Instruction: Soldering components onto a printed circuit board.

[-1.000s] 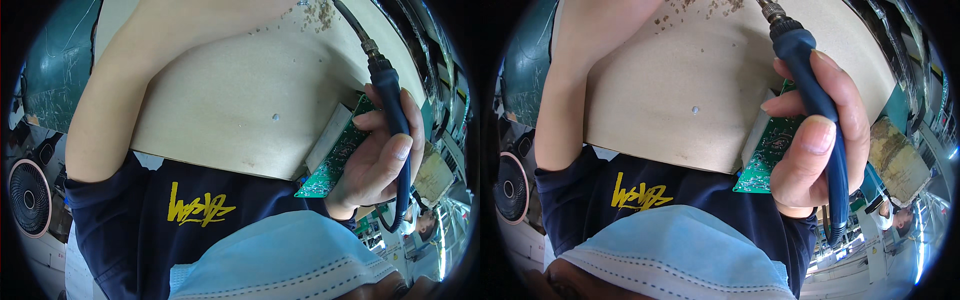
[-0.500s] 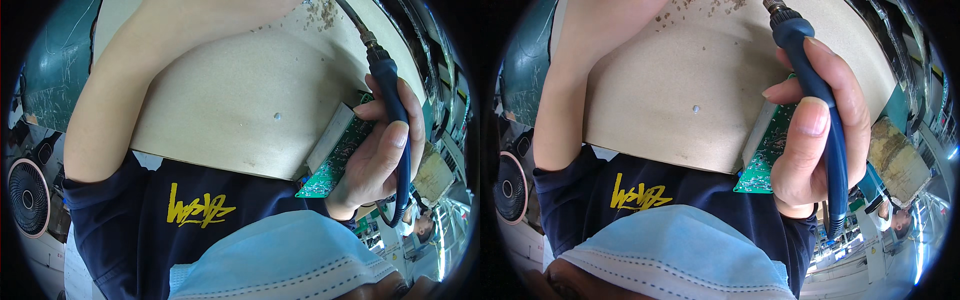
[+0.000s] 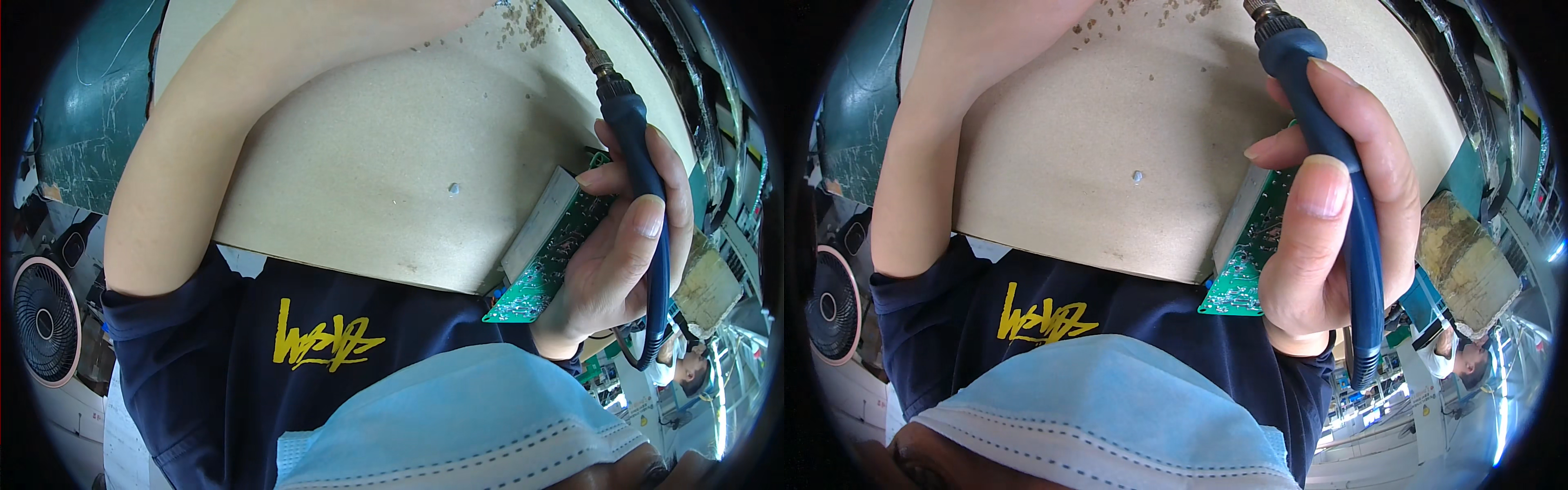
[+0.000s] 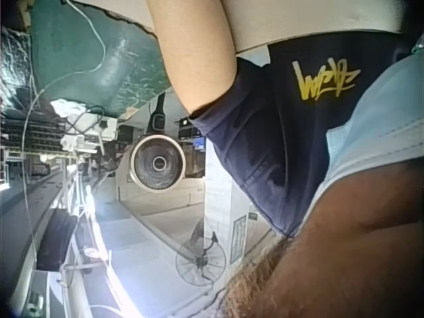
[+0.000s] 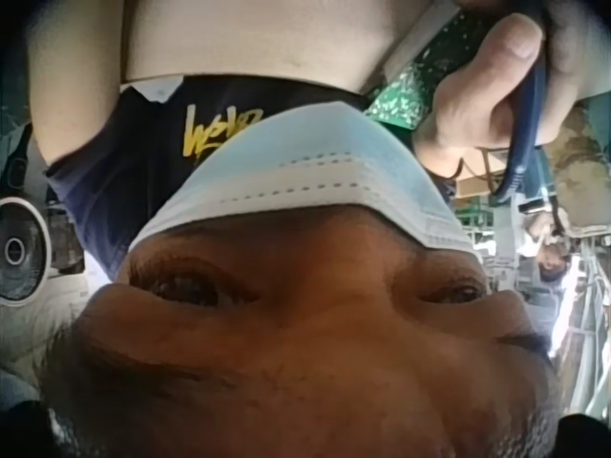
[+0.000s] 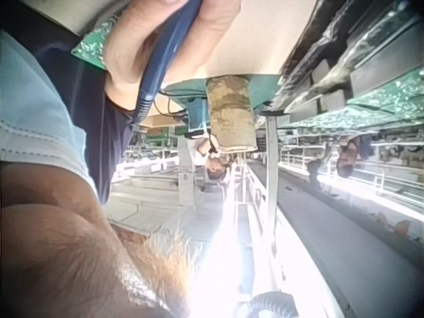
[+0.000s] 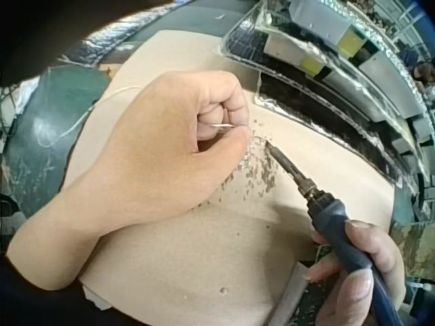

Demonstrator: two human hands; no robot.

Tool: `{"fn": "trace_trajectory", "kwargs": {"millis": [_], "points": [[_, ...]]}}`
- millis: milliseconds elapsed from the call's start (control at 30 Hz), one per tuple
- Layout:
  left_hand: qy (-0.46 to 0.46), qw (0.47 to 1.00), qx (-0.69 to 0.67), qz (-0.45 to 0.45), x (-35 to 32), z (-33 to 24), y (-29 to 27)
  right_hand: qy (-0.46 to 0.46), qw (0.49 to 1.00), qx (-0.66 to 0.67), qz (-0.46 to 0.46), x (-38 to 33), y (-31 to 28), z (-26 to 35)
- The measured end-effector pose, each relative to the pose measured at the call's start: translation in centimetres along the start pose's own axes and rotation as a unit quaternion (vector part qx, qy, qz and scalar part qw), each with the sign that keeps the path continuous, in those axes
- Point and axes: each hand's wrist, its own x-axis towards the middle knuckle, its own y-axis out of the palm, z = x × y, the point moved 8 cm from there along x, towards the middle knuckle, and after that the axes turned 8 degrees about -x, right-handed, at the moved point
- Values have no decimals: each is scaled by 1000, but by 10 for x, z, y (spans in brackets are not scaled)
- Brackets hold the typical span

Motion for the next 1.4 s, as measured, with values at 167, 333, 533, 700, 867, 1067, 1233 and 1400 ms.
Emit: {"fn": "trace_trajectory", "kwargs": {"millis": [167,333,533,700,867,1067,1233,1400], "points": [[24,1000,-2,3,-3,-2,0,0,1000,6,2,0,1,0],[46,999,1,-10,-6,-3,-1,3,999,35,-19,-1,-1,-1],[63,995,-74,-18,1,11,-6,6,996,67,-50,-7,-10,1],[71,989,-127,-4,-10,4,-5,-44,994,29,-97,-26,-40,12],[133,986,-85,52,-29,-35,7,-107,964,171,-171,-62,-76,-6],[175,961,17,213,-64,-86,45,-176,932,211,-237,-115,-107,-36],[319,888,-17,330,-120,-125,101,-218,916,204,-269,-133,-116,-49],[361,859,90,352,-150,-132,129,-237,914,197,-263,-127,-119,-45]]}}
